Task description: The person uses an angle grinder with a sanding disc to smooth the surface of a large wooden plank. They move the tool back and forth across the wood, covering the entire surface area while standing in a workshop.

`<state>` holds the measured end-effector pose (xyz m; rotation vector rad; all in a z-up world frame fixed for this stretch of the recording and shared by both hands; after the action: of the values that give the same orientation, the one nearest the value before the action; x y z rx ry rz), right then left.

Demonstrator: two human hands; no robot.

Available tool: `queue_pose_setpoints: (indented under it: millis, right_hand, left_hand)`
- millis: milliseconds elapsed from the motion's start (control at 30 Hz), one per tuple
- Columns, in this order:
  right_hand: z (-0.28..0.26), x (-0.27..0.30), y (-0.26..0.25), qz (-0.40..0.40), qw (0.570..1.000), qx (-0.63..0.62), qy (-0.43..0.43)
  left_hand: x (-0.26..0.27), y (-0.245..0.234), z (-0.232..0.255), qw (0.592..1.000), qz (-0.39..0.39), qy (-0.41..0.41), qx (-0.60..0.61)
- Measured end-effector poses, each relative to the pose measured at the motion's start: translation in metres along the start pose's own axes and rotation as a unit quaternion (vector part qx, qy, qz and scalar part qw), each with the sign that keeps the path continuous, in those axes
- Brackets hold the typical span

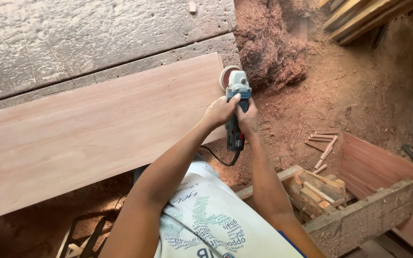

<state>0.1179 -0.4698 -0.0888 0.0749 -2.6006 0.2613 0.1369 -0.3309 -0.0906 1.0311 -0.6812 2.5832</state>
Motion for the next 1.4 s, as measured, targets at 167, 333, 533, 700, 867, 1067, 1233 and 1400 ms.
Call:
queue_pose_setpoints:
  millis: [167, 333, 533, 700, 867, 1067, 1233, 1400]
  right_hand:
    - [-0.024, 0.014, 0.026, -0.039, 0.998, 0.008, 0.04]
    - [-0.015, 0.012, 0.048, -0.097, 0.994, 0.002, 0.058]
    - [-0.032, 0.029, 0.094, -0.176, 0.975, 0.106, 0.081]
    - [-0.053, 0.052, 0.138, -0.212, 0.971, 0.103, 0.023]
    - [-0.041, 0.063, 0.192, -0.231, 0.952, 0.191, -0.058]
    - [-0.07, 0.083, 0.243, -0.285, 0.934, 0.193, -0.097]
    - [-0.08, 0.088, 0.244, -0.306, 0.924, 0.18, -0.143]
    - [-0.062, 0.078, 0.196, -0.26, 0.943, 0.156, -0.136]
  left_hand:
    - [0.028, -0.021, -0.018, 0.998, 0.039, -0.019, 0.039]
    - [0.051, -0.042, -0.031, 0.993, 0.07, -0.038, 0.086]
    - [0.079, -0.064, -0.074, 0.963, 0.096, -0.069, 0.244]
    - [0.102, -0.082, -0.131, 0.917, 0.088, -0.09, 0.379]
    - [0.148, -0.117, -0.16, 0.895, 0.116, -0.097, 0.42]
    - [0.188, -0.152, -0.183, 0.873, 0.19, -0.102, 0.438]
    - [0.194, -0.155, -0.178, 0.865, 0.23, -0.102, 0.434]
    - [0.166, -0.122, -0.16, 0.902, 0.198, -0.084, 0.374]
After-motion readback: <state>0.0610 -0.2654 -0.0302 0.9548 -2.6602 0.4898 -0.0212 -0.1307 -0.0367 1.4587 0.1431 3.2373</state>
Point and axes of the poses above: each hand's wrist, its own x-axis away from the middle knuckle, its own y-axis out of the palm, z = x × y, the point moved 4 cm from there along -x, towards the middle knuckle
